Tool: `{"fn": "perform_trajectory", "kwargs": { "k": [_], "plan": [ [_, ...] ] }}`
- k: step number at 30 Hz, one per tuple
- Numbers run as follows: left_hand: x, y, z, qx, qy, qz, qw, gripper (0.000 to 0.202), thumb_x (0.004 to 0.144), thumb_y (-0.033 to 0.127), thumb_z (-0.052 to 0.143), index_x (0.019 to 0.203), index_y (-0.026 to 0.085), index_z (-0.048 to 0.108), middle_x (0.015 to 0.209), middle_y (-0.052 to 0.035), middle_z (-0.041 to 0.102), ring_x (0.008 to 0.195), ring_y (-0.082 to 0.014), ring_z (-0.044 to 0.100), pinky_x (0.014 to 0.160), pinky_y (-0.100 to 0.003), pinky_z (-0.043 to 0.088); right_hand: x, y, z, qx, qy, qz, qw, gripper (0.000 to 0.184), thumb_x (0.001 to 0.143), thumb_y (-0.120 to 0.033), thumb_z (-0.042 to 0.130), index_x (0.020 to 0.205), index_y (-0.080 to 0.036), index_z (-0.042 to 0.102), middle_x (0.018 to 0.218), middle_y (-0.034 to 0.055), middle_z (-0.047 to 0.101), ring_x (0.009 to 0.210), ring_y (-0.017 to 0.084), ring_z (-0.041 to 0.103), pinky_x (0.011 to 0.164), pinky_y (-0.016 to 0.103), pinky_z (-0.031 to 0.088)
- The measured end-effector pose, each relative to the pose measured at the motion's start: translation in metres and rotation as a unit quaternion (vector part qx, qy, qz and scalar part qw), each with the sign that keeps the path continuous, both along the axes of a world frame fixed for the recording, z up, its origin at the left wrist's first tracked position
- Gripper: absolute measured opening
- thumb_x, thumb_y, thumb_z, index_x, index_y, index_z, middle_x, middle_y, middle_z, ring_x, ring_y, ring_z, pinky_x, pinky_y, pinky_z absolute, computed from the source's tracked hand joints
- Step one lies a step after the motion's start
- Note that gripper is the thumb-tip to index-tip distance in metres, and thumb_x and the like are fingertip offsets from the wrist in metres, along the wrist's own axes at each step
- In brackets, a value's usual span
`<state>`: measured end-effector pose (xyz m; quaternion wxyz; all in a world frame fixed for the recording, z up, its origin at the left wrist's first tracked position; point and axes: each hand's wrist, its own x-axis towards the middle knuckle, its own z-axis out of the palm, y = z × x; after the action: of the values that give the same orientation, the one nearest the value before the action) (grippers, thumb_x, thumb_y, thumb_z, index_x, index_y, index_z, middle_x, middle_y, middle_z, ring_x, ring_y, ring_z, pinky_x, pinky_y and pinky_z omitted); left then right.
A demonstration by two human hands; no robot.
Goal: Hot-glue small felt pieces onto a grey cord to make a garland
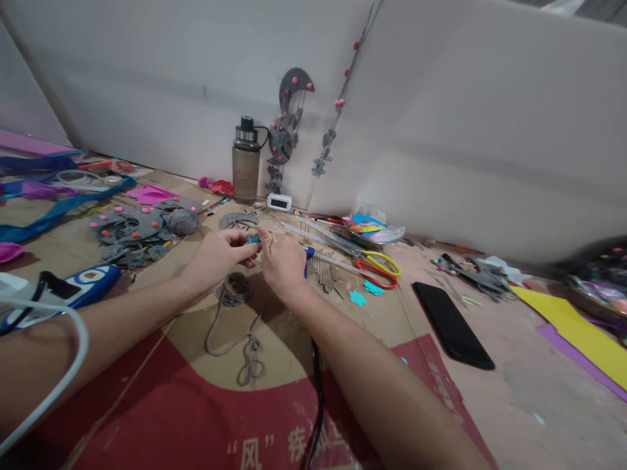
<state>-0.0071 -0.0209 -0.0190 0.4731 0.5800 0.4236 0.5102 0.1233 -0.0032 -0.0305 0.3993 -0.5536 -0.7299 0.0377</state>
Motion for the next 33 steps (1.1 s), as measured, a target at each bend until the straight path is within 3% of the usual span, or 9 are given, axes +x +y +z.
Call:
{"fn": "perform_trajectory", "kwargs": {
  "k": [3,9,13,16,21,27,33],
  "plan": [
    [0.001,-0.001,0.0,-0.007,-0.023,0.007,1.0,0.014,0.064,0.028,0.068,0.064,0.015,0.063,0.063,0.0006,0.055,0.055,-0.0091,0.049,0.055,-0.024,0.05,-0.001,-0.002,0.001,0.011,0.019,0.026,0.999,0.065,0.093,-0.059,0.021,0.044,-0.022,0.041,0.042,0.0008,0.043,0.042,0.012,0.032,0.051,0.028,0.021],
    [0.0,-0.001,0.005,-0.049,-0.075,0.017,0.996,0.008,0.065,0.022,0.062,0.063,0.015,0.058,0.064,0.0002,0.054,0.056,-0.0089,0.048,0.05,-0.021,0.043,-0.003,-0.007,0.006,-0.034,0.109,0.108,0.988,0.063,0.093,-0.058,0.021,0.049,-0.02,0.047,0.05,0.0008,0.05,0.052,0.013,0.047,0.056,0.027,0.031],
    [-0.004,0.003,0.007,-0.075,-0.115,0.03,0.99,0.01,0.064,0.022,0.064,0.065,0.014,0.057,0.059,0.002,0.05,0.051,-0.006,0.042,0.042,-0.017,0.029,-0.004,-0.005,0.004,-0.037,0.18,0.133,0.974,0.046,0.094,-0.051,0.029,0.073,-0.02,0.055,0.064,-0.0003,0.053,0.062,0.013,0.049,0.061,0.026,0.034],
    [-0.006,0.005,0.008,-0.085,-0.145,0.027,0.985,0.013,0.064,0.02,0.067,0.064,0.014,0.055,0.052,0.0048,0.044,0.044,-0.0038,0.035,0.038,-0.018,0.019,-0.006,-0.003,0.001,-0.043,0.223,0.152,0.962,0.024,0.091,-0.04,0.039,0.091,-0.02,0.052,0.072,-0.0014,0.053,0.067,0.012,0.048,0.063,0.025,0.036],
    [-0.006,0.005,0.01,-0.077,-0.165,0.022,0.983,0.016,0.066,0.021,0.069,0.062,0.014,0.055,0.052,0.003,0.05,0.044,-0.0042,0.041,0.041,-0.018,0.028,-0.008,-0.004,0.002,-0.014,0.258,0.17,0.951,0.01,0.084,-0.028,0.051,0.09,-0.021,0.049,0.081,-0.001,0.053,0.072,0.011,0.049,0.069,0.025,0.04],
    [-0.005,0.006,0.01,-0.08,-0.185,0.012,0.979,0.012,0.066,0.018,0.071,0.068,0.012,0.061,0.062,-0.0004,0.059,0.054,-0.0075,0.055,0.055,-0.021,0.045,-0.006,-0.009,0.007,-0.008,0.251,0.157,0.955,0.011,0.084,-0.031,0.053,0.086,-0.02,0.055,0.079,0.0007,0.058,0.071,0.012,0.051,0.068,0.026,0.041],
    [-0.004,0.007,0.007,-0.067,-0.193,-0.004,0.979,0.013,0.067,0.02,0.072,0.069,0.011,0.062,0.067,-0.0018,0.061,0.057,-0.0081,0.057,0.064,-0.025,0.05,-0.006,-0.009,0.007,-0.01,0.256,0.145,0.956,0.013,0.083,-0.031,0.054,0.088,-0.019,0.058,0.081,0.0027,0.062,0.072,0.013,0.055,0.069,0.027,0.044]
  ]
}}
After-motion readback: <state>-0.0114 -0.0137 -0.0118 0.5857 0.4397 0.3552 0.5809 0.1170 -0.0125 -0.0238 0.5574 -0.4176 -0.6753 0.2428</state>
